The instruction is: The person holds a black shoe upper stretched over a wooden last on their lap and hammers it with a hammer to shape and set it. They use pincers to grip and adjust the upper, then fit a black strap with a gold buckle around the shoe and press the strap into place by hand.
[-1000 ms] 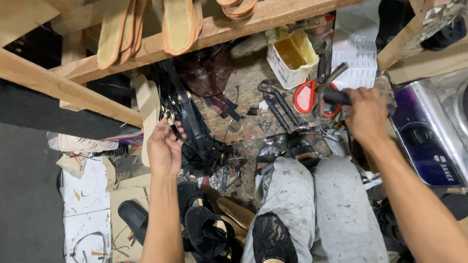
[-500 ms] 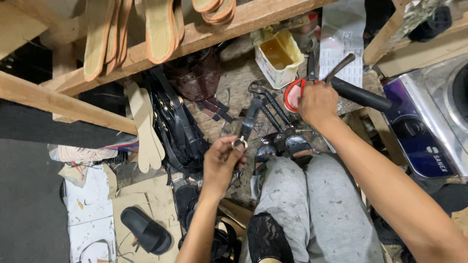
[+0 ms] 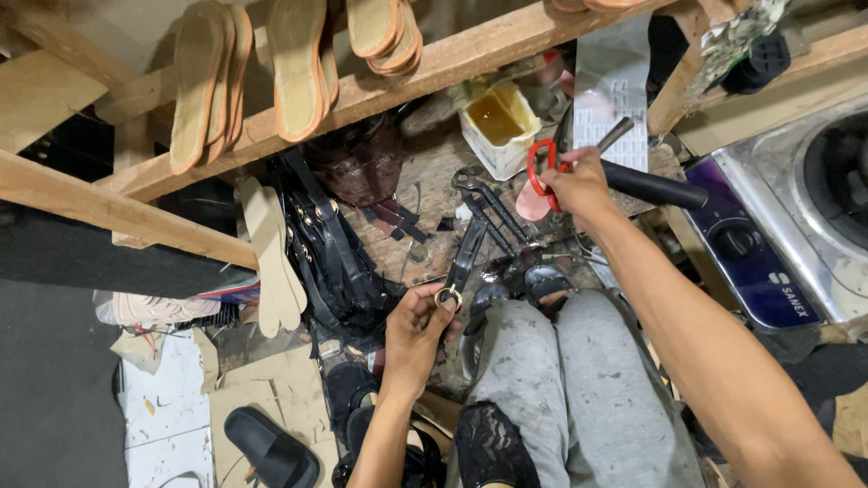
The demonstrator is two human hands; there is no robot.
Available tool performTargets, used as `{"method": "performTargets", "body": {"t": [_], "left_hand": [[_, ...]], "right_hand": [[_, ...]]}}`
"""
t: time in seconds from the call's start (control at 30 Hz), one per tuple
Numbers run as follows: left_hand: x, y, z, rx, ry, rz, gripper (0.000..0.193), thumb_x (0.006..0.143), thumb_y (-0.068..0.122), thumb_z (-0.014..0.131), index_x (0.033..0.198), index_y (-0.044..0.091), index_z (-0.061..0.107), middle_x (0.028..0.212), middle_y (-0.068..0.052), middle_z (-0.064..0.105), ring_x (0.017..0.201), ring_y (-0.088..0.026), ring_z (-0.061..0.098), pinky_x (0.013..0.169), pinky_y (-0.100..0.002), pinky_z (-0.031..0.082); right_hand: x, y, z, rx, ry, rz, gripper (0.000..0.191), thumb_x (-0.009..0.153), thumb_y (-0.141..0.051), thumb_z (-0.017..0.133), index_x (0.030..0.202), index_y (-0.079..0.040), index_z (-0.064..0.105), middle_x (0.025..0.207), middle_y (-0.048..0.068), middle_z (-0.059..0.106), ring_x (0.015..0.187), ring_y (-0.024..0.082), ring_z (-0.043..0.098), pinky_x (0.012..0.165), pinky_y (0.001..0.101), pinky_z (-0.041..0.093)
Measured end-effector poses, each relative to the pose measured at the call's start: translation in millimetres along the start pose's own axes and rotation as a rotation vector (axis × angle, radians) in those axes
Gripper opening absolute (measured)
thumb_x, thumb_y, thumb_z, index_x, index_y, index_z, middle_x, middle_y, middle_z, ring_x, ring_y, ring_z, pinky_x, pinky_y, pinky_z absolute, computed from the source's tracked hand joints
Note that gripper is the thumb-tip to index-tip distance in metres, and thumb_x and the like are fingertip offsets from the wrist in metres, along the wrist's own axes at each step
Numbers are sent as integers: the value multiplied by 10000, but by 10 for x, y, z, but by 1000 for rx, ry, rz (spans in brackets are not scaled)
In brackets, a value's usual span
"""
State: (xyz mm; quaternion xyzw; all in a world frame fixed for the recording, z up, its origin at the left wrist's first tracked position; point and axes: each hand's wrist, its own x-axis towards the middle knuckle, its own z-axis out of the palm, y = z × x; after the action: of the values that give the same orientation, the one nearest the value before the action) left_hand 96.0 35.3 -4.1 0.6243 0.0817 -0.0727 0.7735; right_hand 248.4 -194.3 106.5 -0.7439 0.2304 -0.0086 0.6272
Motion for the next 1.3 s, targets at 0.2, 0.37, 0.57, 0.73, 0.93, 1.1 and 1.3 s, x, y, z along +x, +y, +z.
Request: {"method": "performTargets", "body": {"t": [0.2, 0.37, 0.57, 0.73, 0.93, 1.1, 1.3], "left_hand": [[-57, 218, -18, 204, 7, 57, 262, 961, 58, 659, 1210, -21, 651, 894, -35, 721, 735, -76, 638, 640, -237, 518], [-220, 577, -112, 340, 22, 160, 244, 973, 58, 657, 1201, -27, 681, 864, 0, 686, 730, -53, 571, 642, -221, 473], [-432, 1090, -133, 385, -20, 256, 232, 978, 43, 666, 1201, -13, 699, 876, 7, 678, 787, -44, 569, 718, -213, 493], [-628, 1351, -90, 450, -90, 257, 246, 949, 22, 669, 1192, 2, 705, 880, -1, 705, 830, -46, 616, 760, -216, 516], [-802, 1426, 30, 470, -214, 241, 245, 933, -4, 687, 1177, -6, 712, 906, -11, 721, 874, -52, 638, 802, -227, 521], [-840, 1453, 31, 473, -215, 229, 238, 940, 16, 688, 1176, 2, 709, 920, -5, 746, 881, -47, 654, 810, -231, 534], [-769, 1381, -7, 479, -199, 189, 231, 946, 24, 679, 1173, 9, 719, 883, -4, 736, 852, -49, 645, 784, -235, 530]], "right_hand": [[-148, 308, -176, 643, -279, 317, 243, 880, -48, 772, 1056, -47, 605, 824, 12, 620, 651, 115, 606, 536, 250, 487], [-784, 910, -631, 787, -615, 158, 153, 998, -156, 702, 1037, -73, 579, 784, -19, 548, 655, 91, 511, 554, 243, 413], [-1247, 1064, -1148, 292, -1073, 39, 707, 1033, -693, 401, 1129, -26, 613, 738, 24, 553, 640, 159, 600, 501, 268, 441], [-1445, 884, -1231, -238, -1016, -163, 877, 788, -795, 525, 1271, -69, 620, 826, 9, 499, 729, 144, 522, 604, 302, 464], [-1456, 750, -1163, -324, -1067, -312, 923, 770, -850, 477, 1243, -74, 638, 808, -9, 473, 694, 140, 481, 635, 319, 424], [-1411, 874, -1149, -365, -1040, -385, 651, 819, -697, 584, 848, -48, 529, 709, -6, 429, 676, 125, 411, 593, 317, 394], [-1351, 1062, -1161, -239, -1017, -39, 318, 815, -322, 656, 718, -53, 516, 554, -8, 473, 458, 104, 521, 424, 289, 406]]}}
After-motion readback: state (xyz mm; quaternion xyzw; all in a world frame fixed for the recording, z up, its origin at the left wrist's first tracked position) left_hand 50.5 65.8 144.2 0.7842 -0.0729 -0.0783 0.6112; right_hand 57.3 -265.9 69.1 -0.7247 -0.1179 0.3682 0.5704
